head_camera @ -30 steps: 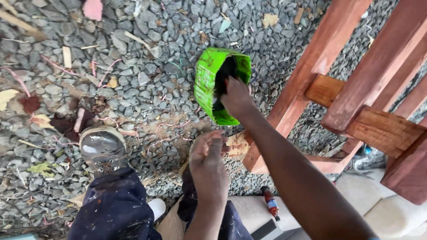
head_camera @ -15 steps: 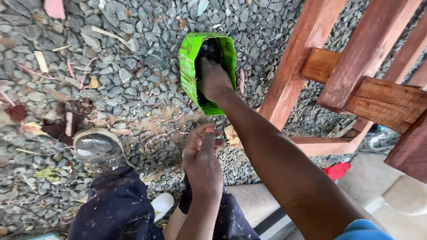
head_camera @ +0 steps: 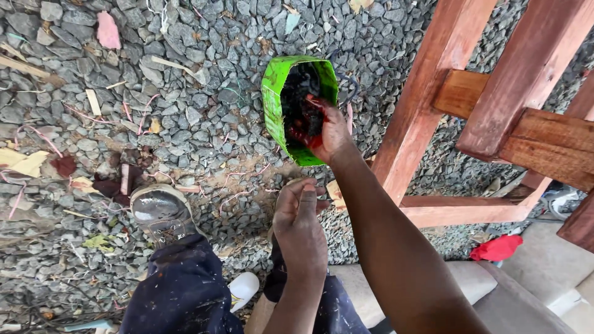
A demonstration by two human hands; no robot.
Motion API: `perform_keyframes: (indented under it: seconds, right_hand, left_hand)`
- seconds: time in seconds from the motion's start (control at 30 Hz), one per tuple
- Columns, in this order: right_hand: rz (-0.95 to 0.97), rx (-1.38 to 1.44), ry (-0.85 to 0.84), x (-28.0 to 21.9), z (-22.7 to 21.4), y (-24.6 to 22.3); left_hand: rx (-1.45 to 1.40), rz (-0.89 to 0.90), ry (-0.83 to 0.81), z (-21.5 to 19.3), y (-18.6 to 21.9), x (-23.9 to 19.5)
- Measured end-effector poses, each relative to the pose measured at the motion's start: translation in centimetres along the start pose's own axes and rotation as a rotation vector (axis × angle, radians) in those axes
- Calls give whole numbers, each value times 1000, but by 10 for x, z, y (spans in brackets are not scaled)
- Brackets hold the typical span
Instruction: The person applies a dark liquid stain to a wooden frame using a cloth. They repeatedly dip the cloth into a green container and rub the stain onto the wood, covering various sections of the frame.
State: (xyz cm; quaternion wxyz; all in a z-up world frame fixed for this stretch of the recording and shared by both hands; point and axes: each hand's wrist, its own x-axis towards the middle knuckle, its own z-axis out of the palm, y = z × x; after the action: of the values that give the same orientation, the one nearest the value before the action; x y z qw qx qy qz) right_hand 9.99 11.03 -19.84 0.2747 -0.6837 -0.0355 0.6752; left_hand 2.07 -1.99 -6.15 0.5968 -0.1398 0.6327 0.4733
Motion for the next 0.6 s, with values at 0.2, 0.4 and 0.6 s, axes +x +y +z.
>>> perform_keyframes:
  seconds: [0.2,0.4,0.6]
  right_hand:
    - [-149,56,1,22,-8,20]
    - [-160,-168,106,6,17,8]
    - [-241,-338,27,73,-35,37]
  left_hand:
    - [-105,-2,29,6,-4,2]
    - [-160,5,87,20,8,6]
    - [14,83,75,29,13,13]
